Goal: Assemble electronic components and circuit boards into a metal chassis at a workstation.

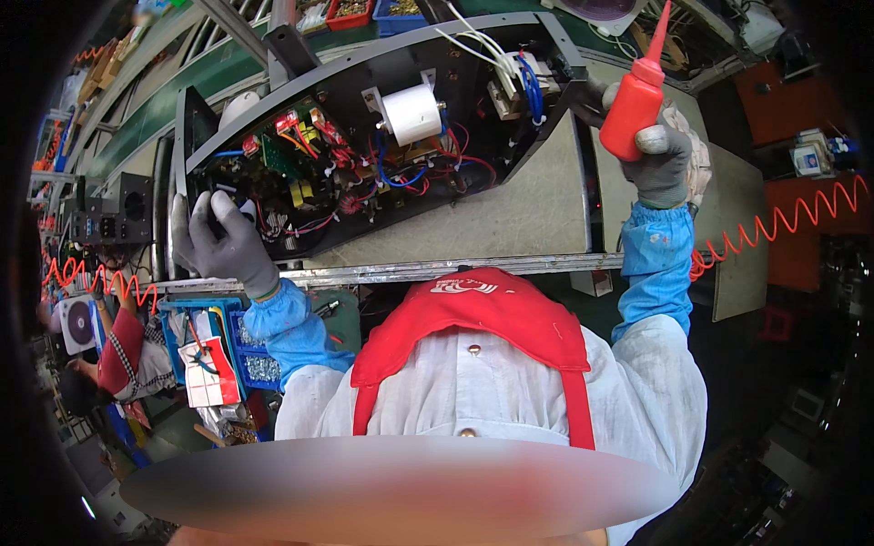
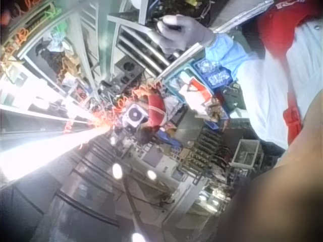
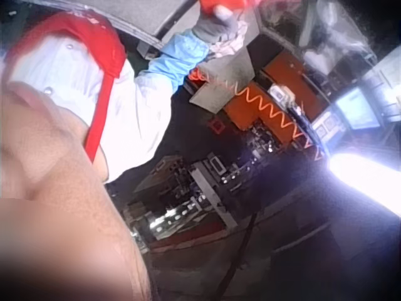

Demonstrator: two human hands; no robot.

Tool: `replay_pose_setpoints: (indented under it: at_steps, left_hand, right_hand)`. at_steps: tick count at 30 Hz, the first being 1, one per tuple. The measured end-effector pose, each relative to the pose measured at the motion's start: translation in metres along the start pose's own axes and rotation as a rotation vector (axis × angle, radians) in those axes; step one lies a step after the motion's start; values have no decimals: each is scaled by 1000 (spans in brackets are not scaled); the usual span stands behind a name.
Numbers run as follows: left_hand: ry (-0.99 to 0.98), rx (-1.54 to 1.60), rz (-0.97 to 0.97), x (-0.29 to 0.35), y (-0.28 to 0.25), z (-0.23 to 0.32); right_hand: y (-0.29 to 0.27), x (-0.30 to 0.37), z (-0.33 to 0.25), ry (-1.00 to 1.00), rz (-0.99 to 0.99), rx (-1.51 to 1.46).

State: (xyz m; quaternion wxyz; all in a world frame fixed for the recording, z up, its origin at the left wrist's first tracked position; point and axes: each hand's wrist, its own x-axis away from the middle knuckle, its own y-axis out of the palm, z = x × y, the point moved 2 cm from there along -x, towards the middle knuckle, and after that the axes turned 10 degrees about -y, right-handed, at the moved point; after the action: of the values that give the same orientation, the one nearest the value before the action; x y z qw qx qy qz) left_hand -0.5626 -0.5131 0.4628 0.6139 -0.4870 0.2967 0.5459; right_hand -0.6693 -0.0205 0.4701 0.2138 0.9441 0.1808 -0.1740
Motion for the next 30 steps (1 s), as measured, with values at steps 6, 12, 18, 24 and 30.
replay_pose_setpoints:
  at_steps: [6, 12, 18, 24, 30]
  left_hand:
    - [-63, 17, -138, 3, -16, -18]
    - [-19, -56, 26, 2, -14, -8]
    - [-51, -39, 19, 3, -24, -4]
    - [-68, -52, -32, 1, -25, -6]
    - [-80, -43, -123, 10, -49, 5]
  right_hand:
    - [-6, 20, 2, 346, 485, -1030]
    - [79, 46, -17, -204, 109, -206]
    - [86, 72, 49, 542, -235, -252]
    - [176, 69, 92, 688, -539, 37]
    - [183, 81, 119, 797, -575, -21]
